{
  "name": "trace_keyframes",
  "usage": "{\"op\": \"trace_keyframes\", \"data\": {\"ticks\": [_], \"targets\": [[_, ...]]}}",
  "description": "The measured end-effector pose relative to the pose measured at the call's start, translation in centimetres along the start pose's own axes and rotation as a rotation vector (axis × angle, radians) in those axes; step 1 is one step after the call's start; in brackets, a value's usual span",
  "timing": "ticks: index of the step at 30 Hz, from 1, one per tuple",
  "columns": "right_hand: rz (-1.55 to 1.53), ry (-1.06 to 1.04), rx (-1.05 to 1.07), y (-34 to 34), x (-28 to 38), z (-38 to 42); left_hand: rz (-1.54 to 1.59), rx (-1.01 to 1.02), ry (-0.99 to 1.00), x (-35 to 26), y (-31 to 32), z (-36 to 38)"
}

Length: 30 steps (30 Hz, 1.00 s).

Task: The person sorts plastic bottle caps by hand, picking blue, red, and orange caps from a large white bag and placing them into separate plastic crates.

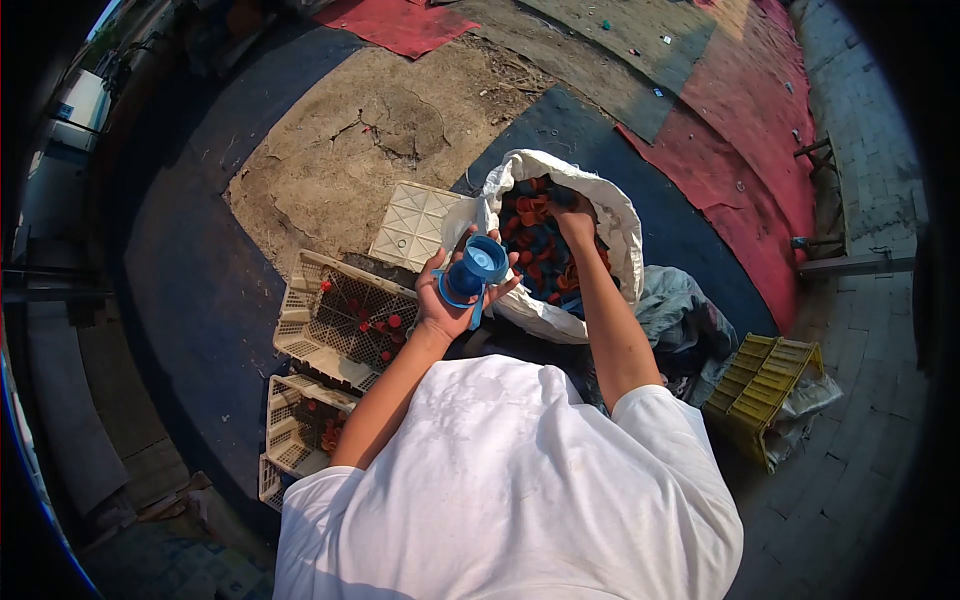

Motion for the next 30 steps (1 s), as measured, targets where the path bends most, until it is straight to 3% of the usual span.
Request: {"op": "trace_keyframes", "data": {"ticks": [2,5,8,17,20,26,30], "targets": [[-0.165,0.006,-0.036,-1.3,-0.7,1.1,-0.016,0.009,-0.003,0.1,0.1,-0.2],[-0.048,0.024,-0.162,-4.1,-0.2,3.4,-0.021,0.008,-0.018,0.3,0.0,-0.3],[-0.038,0.070,-0.151,-5.8,-0.4,5.1,-0.012,0.007,-0.037,0.7,0.0,-0.5],[-0.043,-0.172,-0.375,-9.6,3.4,10.6,-0.049,0.012,-0.075,1.9,-0.1,-0.7],[-0.248,-0.152,-0.385,-10.0,2.3,11.1,-0.077,0.023,-0.076,2.0,0.1,-0.6],[-0.124,-0.230,-0.442,-10.1,2.1,11.9,-0.075,0.043,-0.088,2.3,0.1,-0.6],[-0.332,-0.180,-0.393,-9.6,2.3,12.0,-0.085,0.026,-0.106,2.5,-0.2,-0.7]]}}
Point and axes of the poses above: each hand's wrist, its own z-axis away from the middle knuckle, its own y-axis out of the palm, x = y × z, the point moved 9 cm from there along -z, towards the middle knuckle, and after that the axes turned 9 degrees about y, right-handed, at the moved point
